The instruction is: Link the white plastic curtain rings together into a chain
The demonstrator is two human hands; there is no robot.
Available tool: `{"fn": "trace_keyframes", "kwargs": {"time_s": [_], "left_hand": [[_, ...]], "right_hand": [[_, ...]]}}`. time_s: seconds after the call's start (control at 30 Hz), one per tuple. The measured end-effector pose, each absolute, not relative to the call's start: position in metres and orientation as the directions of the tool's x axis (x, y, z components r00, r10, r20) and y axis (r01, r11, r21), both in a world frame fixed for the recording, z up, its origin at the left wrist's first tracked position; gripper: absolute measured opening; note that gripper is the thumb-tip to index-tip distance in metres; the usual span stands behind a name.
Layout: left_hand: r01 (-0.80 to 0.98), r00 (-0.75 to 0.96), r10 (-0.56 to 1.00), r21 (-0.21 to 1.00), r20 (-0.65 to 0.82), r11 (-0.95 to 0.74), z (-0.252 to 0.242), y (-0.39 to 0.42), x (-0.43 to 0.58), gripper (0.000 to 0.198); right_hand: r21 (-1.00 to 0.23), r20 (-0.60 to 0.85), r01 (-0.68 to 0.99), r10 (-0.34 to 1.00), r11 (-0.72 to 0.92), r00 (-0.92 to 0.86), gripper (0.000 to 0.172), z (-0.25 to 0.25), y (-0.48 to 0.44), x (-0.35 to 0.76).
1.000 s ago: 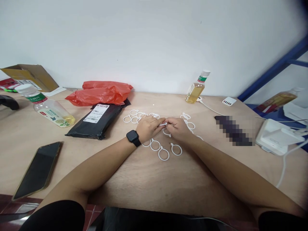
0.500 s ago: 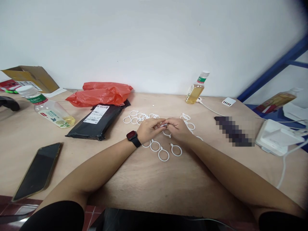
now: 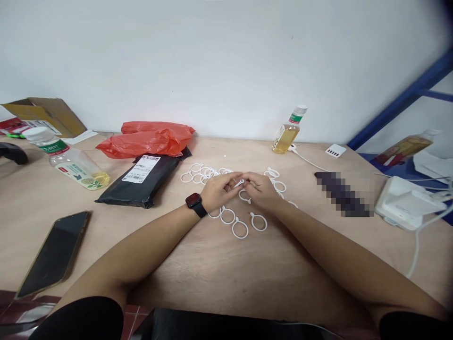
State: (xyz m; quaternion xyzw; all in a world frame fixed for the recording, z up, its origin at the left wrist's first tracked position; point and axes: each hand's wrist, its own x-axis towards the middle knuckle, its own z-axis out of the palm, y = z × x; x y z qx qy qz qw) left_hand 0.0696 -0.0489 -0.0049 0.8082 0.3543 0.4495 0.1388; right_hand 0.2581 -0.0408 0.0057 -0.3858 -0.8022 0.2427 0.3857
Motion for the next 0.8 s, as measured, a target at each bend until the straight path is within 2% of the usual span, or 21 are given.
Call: {"fn": "trace_keyframes", "kwargs": {"time_s": [0.1,0.13,0.2,0.27,0.37,0.47,0.57,0.63,0.77,0.8], "left_hand": [[0.501,0.208,0.741,0.582,0.639,-0.641,-0.008,-0.040,0.062,0.028],[0.535,0.164,0.749,0.580,0.642,-0.614,-0.008,-0.036,0.058,0.026],[0.624,0.108,0.746,0.539,0.657,-0.566,-0.007,-0.028,0.048,0.022],[0.711,0.097,0.737,0.472,0.669,-0.521,-0.006,-0.021,0.038,0.018],[0.785,0.077,0.739,0.416,0.669,-0.459,-0.007,-0.013,0.028,0.017],[0.803,0.078,0.731,0.391,0.678,-0.449,-0.010,-0.011,0.027,0.017],[0.795,0.117,0.718,0.369,0.687,-0.482,-0.013,-0.011,0.030,0.017],[0.783,0.144,0.713,0.362,0.687,-0.507,-0.012,-0.013,0.032,0.017],[0.738,0.200,0.672,0.342,0.713,-0.582,-0.006,-0.020,0.035,0.018],[0.720,0.228,0.653,0.327,0.722,-0.612,-0.004,-0.022,0.036,0.019]], "right_hand": [[-0.709,0.436,0.442,0.835,0.549,-0.337,0.051,0.001,-0.036,0.262],[-0.686,0.449,0.469,0.831,0.557,-0.329,0.050,-0.001,-0.033,0.264],[-0.601,0.480,0.532,0.802,0.596,-0.356,0.035,-0.002,-0.027,0.268],[-0.515,0.486,0.539,0.745,0.666,-0.457,0.025,-0.002,-0.021,0.272],[-0.463,0.403,0.412,0.600,0.785,-0.691,0.023,0.004,-0.017,0.277],[-0.460,0.249,0.375,0.522,0.805,-0.815,0.022,0.014,-0.017,0.282],[-0.444,0.125,0.443,0.543,0.779,-0.830,0.031,0.022,-0.018,0.286],[-0.438,0.109,0.467,0.560,0.769,-0.821,0.030,0.022,-0.017,0.287],[-0.436,0.200,0.467,0.589,0.769,-0.783,0.007,0.013,-0.015,0.285],[-0.438,0.242,0.468,0.602,0.768,-0.761,0.007,0.010,-0.014,0.284]]}}
